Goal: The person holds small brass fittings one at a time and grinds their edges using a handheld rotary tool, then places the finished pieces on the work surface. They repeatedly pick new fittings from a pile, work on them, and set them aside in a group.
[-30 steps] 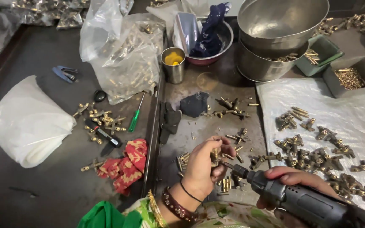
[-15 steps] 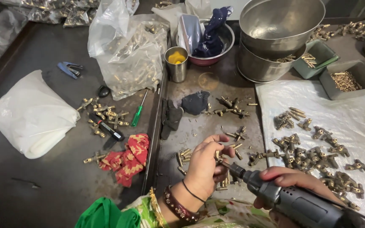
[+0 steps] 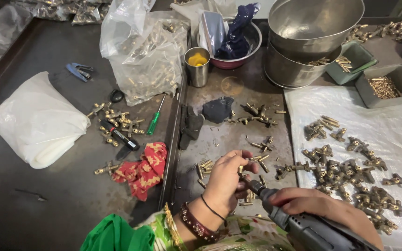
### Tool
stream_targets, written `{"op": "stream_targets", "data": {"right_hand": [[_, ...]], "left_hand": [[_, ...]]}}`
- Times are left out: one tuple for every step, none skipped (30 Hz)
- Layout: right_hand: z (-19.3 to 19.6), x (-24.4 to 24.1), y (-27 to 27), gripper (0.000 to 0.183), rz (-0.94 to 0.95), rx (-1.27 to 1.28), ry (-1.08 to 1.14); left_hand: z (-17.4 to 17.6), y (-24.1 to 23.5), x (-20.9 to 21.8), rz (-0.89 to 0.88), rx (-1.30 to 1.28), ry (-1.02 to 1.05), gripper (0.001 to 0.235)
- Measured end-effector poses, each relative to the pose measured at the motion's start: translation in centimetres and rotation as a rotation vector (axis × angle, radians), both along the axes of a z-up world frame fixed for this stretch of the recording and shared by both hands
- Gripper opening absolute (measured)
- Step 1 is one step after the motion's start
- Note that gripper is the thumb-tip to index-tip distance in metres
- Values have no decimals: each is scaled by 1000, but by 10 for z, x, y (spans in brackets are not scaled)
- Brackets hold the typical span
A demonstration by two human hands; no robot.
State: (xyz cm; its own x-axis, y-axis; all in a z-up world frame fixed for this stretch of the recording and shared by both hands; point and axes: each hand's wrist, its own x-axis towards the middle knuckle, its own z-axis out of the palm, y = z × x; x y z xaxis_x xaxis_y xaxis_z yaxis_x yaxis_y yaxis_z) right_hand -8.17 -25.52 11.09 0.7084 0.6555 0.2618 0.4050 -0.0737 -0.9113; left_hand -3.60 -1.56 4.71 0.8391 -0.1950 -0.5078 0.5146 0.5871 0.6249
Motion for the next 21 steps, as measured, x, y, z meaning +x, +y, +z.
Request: {"op": "stream_targets", "data": {"right_hand": [[2,-1,2,29,1,-1,0],[3,-2,4,28,-26,-43,-4],[5,-4,6,28,-53,-85,-8],[6,-3,8,28,-53,-85,-8],[7,-2,10,28,-41,-80,-14],[8,0,11,29,-29,-74,-20],[7,-1,12,29,-29,-74,-18],[6,-1,13,29,-30,-90,-11],[5,-1,13,29,-32,-105,-4],[0,1,13,29,-33,-104,-2],[-4,3,13,31,-20,-124,24],[-8,5,12,32,-6,-143,50],[-5,5,15,32,-5,-144,50],[-3,6,18,31,13,-129,27],[-1,6,20,30,32,-114,5],[0,6,23,30,35,-115,5],[1,6,26,30,21,-121,-3],[2,5,28,30,8,-127,-12],[3,4,29,30,9,-129,-10],[3,3,31,30,-12,-139,-24],[4,1,32,30,-35,-148,-37]], "left_hand": [[0,1,0,1,-1,0,21],[1,1,1,-6,-1,-5,21],[1,2,1,-14,-1,-9,21],[2,3,2,-14,-2,-9,21],[2,3,2,-16,10,3,21],[3,4,2,-19,22,16,21],[2,5,3,-20,22,17,21],[2,6,3,-23,47,10,21],[1,7,4,-28,73,3,21],[0,7,4,-29,73,4,21],[-1,8,4,-26,70,-10,21],[-2,8,4,-23,66,-25,21],[-2,9,4,-22,65,-24,21],[-3,10,4,-16,53,-32,20],[-4,11,4,-9,41,-40,20],[-6,12,4,-7,40,-39,20],[-9,12,3,-10,25,-29,20],[-12,13,3,-13,9,-18,20],[-14,14,3,-12,6,-17,20],[-16,14,3,-13,-11,-15,21],[-18,15,3,-15,-27,-13,21]]}}
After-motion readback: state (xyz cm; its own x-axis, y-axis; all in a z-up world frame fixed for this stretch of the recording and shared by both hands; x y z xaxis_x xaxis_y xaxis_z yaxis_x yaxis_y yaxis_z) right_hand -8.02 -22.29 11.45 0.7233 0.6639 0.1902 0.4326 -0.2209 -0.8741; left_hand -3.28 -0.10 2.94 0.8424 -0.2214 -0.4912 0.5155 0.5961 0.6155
